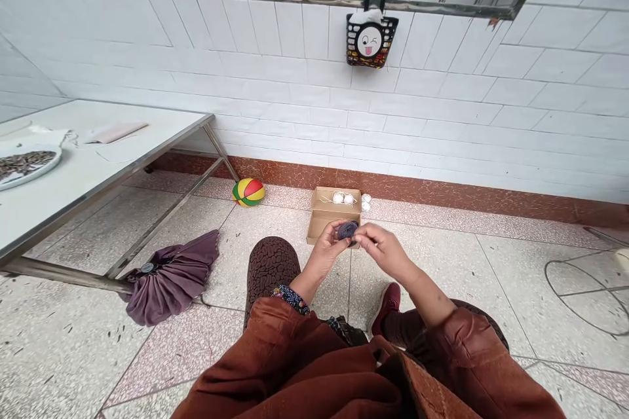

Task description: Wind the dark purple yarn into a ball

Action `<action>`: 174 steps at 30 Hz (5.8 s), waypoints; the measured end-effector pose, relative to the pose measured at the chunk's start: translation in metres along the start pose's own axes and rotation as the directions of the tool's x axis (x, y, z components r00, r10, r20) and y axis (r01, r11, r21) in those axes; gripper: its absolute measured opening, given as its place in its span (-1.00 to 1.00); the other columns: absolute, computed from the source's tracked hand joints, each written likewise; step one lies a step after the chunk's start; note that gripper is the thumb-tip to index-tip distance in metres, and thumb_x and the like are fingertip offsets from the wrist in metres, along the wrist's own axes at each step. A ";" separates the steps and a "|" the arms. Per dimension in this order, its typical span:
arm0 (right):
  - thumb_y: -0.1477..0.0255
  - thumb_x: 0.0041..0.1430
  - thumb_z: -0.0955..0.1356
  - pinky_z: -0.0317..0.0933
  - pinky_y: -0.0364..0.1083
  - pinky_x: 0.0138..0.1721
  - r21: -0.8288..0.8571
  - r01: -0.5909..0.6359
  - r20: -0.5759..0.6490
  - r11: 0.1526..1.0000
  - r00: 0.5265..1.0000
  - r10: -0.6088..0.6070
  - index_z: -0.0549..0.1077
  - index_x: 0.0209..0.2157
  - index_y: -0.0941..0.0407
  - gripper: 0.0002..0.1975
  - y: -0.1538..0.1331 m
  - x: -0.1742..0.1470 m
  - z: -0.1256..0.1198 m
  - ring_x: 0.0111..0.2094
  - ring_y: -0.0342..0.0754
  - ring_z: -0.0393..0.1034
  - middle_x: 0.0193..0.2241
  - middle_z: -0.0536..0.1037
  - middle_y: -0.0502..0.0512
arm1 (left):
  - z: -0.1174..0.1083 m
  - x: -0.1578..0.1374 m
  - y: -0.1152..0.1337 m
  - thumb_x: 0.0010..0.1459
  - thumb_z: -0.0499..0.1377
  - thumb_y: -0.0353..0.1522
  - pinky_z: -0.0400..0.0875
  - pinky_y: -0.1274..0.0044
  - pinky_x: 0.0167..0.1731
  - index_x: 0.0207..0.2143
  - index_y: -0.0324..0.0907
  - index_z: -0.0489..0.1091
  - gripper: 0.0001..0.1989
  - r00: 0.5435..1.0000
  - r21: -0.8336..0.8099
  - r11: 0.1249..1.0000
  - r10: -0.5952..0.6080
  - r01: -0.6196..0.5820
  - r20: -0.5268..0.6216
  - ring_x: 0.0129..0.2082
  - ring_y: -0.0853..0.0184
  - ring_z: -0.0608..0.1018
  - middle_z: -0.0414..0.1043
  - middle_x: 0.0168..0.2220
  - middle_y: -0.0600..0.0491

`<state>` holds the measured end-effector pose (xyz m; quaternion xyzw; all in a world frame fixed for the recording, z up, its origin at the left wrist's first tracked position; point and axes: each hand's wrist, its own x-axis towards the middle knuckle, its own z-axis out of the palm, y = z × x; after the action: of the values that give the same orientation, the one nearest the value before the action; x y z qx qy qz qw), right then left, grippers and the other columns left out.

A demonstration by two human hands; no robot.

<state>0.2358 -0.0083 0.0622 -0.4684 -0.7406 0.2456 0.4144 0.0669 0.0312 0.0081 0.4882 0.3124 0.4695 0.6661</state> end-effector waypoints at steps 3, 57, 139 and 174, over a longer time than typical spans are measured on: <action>0.26 0.31 0.30 0.25 -0.07 -0.23 -0.003 -0.077 -0.177 0.997 0.981 0.075 0.46 -0.35 0.08 -0.77 0.007 0.010 -0.001 -0.33 -0.03 0.37 -0.39 0.50 0.08 | 0.003 -0.012 0.002 0.01 0.36 -0.31 0.31 0.42 -0.03 0.12 -0.07 0.33 -0.41 0.995 -0.044 0.999 -0.017 0.022 0.100 -0.04 0.25 0.47 0.48 -0.03 -0.01; 0.38 0.34 0.29 0.28 -0.09 -0.22 -0.114 -0.043 -0.118 0.993 0.993 0.030 0.46 -0.37 0.09 -0.80 0.045 0.030 0.055 -0.31 -0.04 0.40 -0.41 0.49 0.05 | -0.043 -0.023 -0.001 -0.13 0.42 -0.43 0.29 0.45 -0.04 0.13 -0.07 0.37 -0.29 0.986 -0.172 0.977 -0.100 0.123 0.137 -0.11 0.29 0.49 0.50 -0.11 0.02; 0.24 0.37 0.24 0.32 -0.06 -0.25 -0.164 -0.130 -0.278 0.978 0.957 0.081 0.48 -0.37 0.08 -0.69 0.047 -0.017 0.054 -0.32 0.00 0.44 -0.39 0.52 0.10 | -0.024 -0.040 0.000 -0.11 0.39 -0.42 0.31 0.45 -0.05 0.19 -0.02 0.33 -0.25 0.964 -0.151 0.984 -0.048 0.090 0.260 -0.09 0.27 0.46 0.43 -0.10 0.01; 0.30 0.40 0.26 0.29 -0.10 -0.25 -0.019 0.079 0.128 0.997 0.989 -0.076 0.49 -0.30 0.07 -0.76 -0.027 -0.027 0.060 -0.33 -0.06 0.43 -0.39 0.53 0.07 | -0.059 -0.025 -0.024 -0.13 0.36 -0.44 0.36 0.45 -0.11 0.06 -0.13 0.32 -0.36 0.983 0.058 0.998 -0.012 0.023 -0.182 -0.16 0.31 0.49 0.40 -0.09 0.00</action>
<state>0.1779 -0.0430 0.0399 -0.4276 -0.7860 0.2501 0.3699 0.0141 0.0268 -0.0347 0.4603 0.3901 0.4968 0.6238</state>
